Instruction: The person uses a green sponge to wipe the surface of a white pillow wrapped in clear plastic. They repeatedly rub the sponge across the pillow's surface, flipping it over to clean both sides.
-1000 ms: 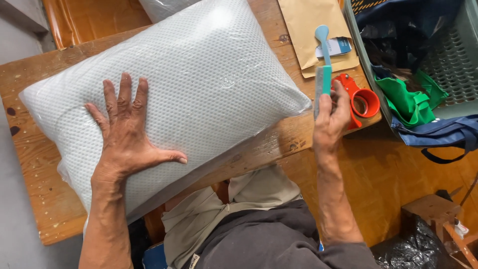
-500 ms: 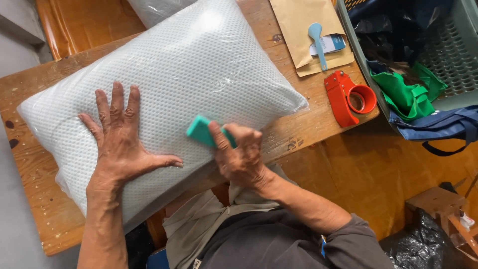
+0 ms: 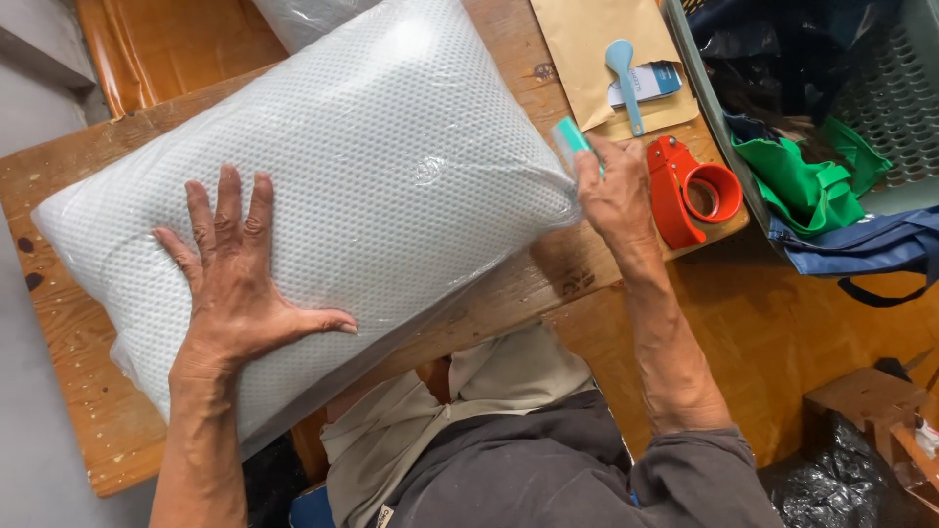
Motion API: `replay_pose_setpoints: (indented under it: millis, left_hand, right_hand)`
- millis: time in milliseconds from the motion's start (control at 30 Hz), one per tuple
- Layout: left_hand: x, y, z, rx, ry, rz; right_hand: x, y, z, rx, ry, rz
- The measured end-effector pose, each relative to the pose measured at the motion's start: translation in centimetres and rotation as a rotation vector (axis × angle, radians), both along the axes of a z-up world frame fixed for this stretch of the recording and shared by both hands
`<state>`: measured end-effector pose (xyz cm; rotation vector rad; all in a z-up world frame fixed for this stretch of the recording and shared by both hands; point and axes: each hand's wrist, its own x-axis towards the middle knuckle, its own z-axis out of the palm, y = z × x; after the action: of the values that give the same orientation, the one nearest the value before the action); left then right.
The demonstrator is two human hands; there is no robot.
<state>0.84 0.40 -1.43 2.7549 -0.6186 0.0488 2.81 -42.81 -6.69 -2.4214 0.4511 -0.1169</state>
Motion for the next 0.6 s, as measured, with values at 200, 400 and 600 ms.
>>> replay_pose_setpoints:
  millis: [200, 400, 600]
  left_hand:
    - [-0.3, -0.3, 0.7, -0.002, 0.03, 0.015]
    - [-0.3, 0.0, 0.6, -0.002, 0.042, 0.007]
    - [-0.1, 0.2, 1.1, 0.0, 0.052, 0.005]
  right_hand:
    - [0.0, 2.1, 2.5, -0.042, -0.037, 0.141]
    - [-7.4, -1.1, 2.5, -0.127, 0.013, 0.193]
    - [-11.8, 5.8, 2.6, 0.125, -0.576, -0.137]
